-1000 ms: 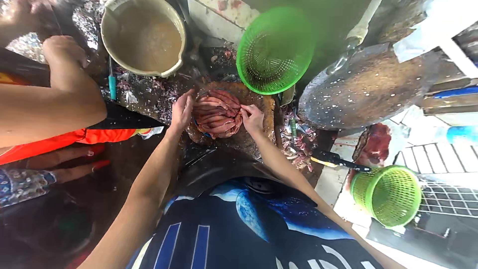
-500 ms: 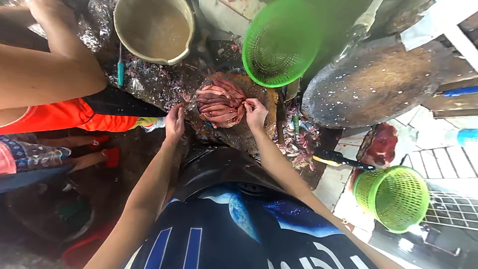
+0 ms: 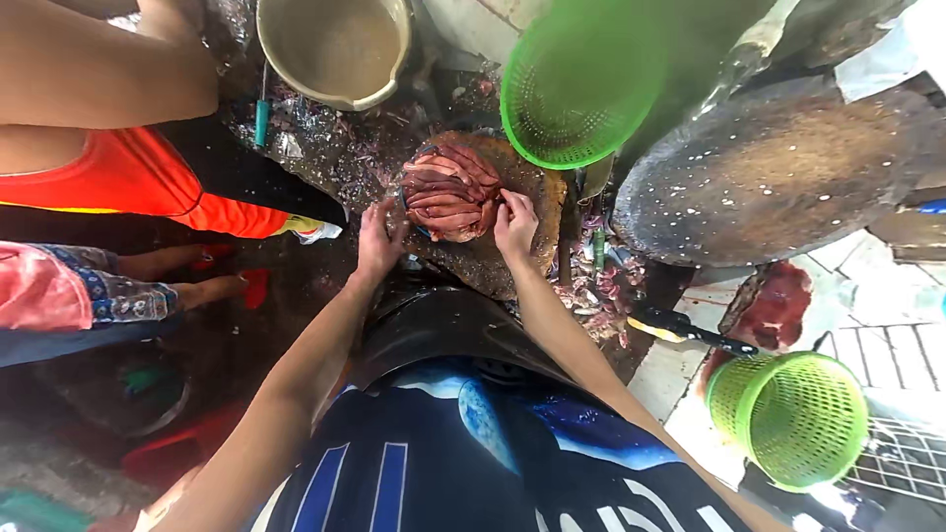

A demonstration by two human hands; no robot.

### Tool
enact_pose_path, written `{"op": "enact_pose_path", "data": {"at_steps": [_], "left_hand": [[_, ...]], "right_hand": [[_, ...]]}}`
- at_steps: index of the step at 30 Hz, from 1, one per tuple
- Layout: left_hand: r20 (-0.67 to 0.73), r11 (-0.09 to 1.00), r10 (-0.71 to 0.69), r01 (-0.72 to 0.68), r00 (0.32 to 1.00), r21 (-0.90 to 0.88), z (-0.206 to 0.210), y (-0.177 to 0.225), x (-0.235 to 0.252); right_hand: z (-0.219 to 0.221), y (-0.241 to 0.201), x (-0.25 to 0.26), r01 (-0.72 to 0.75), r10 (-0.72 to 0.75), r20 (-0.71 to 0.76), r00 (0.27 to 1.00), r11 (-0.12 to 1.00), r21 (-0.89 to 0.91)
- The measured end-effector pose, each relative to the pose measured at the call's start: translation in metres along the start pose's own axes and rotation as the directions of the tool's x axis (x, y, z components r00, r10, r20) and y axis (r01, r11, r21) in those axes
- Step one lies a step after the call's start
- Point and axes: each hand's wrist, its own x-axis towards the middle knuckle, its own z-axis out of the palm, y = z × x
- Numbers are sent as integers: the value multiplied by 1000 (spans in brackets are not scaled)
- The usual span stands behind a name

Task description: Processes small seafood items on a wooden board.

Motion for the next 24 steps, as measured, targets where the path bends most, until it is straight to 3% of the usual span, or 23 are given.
{"op": "enact_pose_path", "data": {"at_steps": [3, 6, 8, 11, 14, 17, 24], "left_hand": [[-39, 996, 11, -14, 999, -87, 21, 2, -7], [-72, 953, -212, 189, 975, -238, 31, 8, -3], [-6, 880, -373, 352, 928, -318, 30, 14, 6], [167, 775, -477, 503, 863, -383, 26, 21, 25], [258, 765, -468, 533, 845, -361, 20, 20, 36], [290, 764, -419, 506, 861, -399, 16, 21, 35], [320, 822, -297, 411, 900, -394, 16, 12, 39]], "right_hand": [[-7, 1, -16, -66, 66, 7, 998, 998, 22], [-12, -6, -1, -237, 233, 83, 969, 971, 32], [-15, -11, 22, -327, 324, 181, 929, 945, -17], [-11, -12, 59, -325, 327, 324, 888, 944, -60], [1, -8, 81, -330, 321, 438, 840, 942, -58], [5, -13, 86, -380, 355, 450, 820, 924, -38], [0, -19, 78, -561, 391, 487, 781, 782, 271]]}}
